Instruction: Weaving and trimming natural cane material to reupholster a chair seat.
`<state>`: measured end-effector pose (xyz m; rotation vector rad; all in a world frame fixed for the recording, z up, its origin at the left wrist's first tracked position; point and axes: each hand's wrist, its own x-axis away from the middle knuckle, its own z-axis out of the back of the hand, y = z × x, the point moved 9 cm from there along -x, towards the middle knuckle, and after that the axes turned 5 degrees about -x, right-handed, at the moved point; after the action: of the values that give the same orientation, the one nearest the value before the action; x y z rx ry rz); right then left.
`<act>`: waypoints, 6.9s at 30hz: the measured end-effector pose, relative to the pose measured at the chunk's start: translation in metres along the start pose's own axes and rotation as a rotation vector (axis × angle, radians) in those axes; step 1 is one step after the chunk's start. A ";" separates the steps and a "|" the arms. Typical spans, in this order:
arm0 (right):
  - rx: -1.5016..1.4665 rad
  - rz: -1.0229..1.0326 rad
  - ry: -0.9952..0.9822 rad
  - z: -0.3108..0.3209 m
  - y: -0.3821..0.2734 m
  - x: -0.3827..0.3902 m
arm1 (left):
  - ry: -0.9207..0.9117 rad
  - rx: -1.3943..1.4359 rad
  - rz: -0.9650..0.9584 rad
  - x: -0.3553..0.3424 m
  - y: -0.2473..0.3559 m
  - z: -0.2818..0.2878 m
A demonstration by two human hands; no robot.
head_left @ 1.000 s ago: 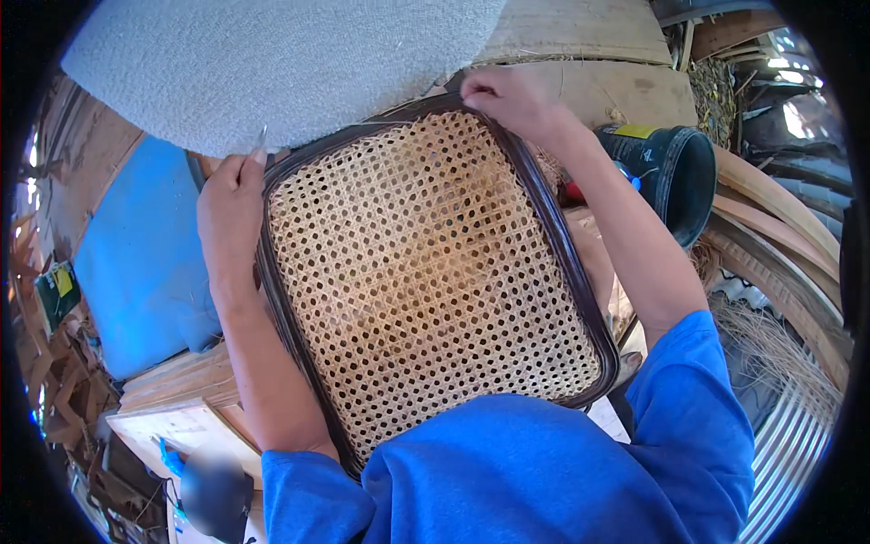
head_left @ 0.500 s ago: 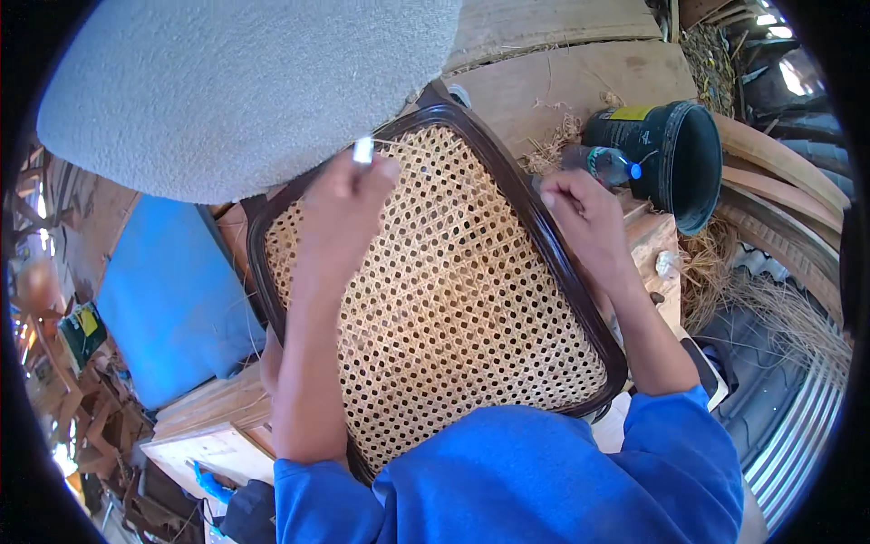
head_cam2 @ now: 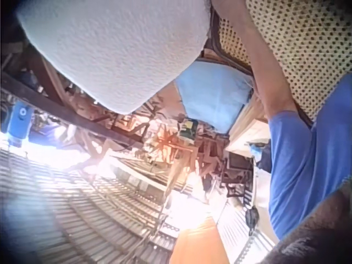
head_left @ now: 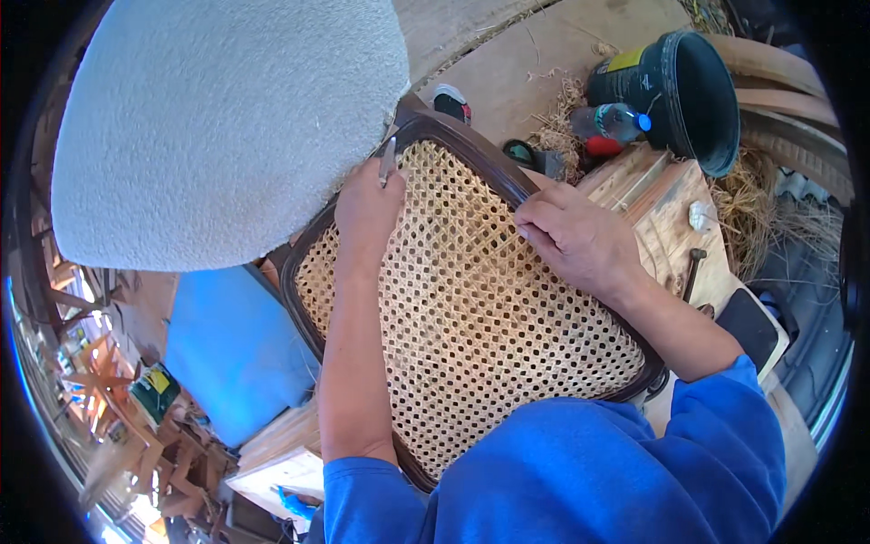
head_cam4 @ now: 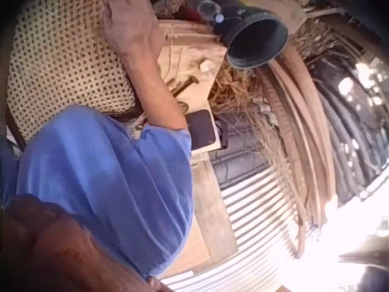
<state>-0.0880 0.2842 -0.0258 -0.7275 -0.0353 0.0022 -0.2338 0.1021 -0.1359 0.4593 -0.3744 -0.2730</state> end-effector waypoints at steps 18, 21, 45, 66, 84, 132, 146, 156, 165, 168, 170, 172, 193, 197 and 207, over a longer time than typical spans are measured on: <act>-0.361 -0.039 -0.134 -0.019 -0.036 0.002 | -0.117 1.193 0.130 0.105 0.086 -0.008; -0.860 -0.487 -0.345 -0.054 -0.014 0.013 | -0.097 0.965 0.024 0.114 0.095 -0.016; 0.269 -0.304 -0.539 -0.025 0.012 -0.077 | 0.403 -0.017 -0.109 0.022 -0.006 -0.006; 0.617 -0.432 -0.975 -0.053 -0.012 -0.112 | 0.423 0.006 -0.103 0.022 -0.009 -0.007; 0.816 -0.477 -1.159 -0.067 -0.024 -0.124 | 0.467 -0.014 -0.110 0.021 -0.011 -0.008; 0.928 0.187 -0.860 -0.079 -0.033 -0.082 | 0.144 0.202 -0.116 -0.003 -0.023 -0.017; 0.284 -0.196 -0.418 -0.047 -0.023 0.006 | -0.142 0.091 0.100 -0.001 -0.028 -0.005; 0.082 -0.350 -0.339 -0.040 -0.017 0.012 | 0.402 0.036 -0.001 0.017 -0.044 0.018; -0.984 -0.680 -0.351 -0.053 -0.078 0.070 | -0.065 0.472 0.368 0.179 0.021 0.047; -1.064 -0.125 -0.203 -0.031 -0.123 0.074 | -0.116 0.455 0.224 0.227 0.044 0.037; -1.282 -0.376 -0.170 -0.042 -0.112 0.090 | -0.280 1.008 0.244 0.248 0.052 0.005; -1.183 -0.215 -0.067 -0.034 -0.114 0.099 | -0.299 1.136 0.444 0.270 0.051 0.001; 0.428 0.258 0.170 0.080 -0.069 0.105 | 0.060 0.143 0.110 0.267 0.060 0.065; 0.255 0.445 -0.058 0.032 -0.107 0.085 | -0.015 0.182 0.017 0.246 0.107 0.051; 0.053 0.124 -0.260 -0.021 -0.042 0.016 | -0.150 0.285 0.099 0.167 0.084 0.034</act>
<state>-0.0719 0.2386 -0.0132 -0.6719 -0.2378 0.2157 -0.0839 0.1053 -0.0203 0.7005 -0.5848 -0.1585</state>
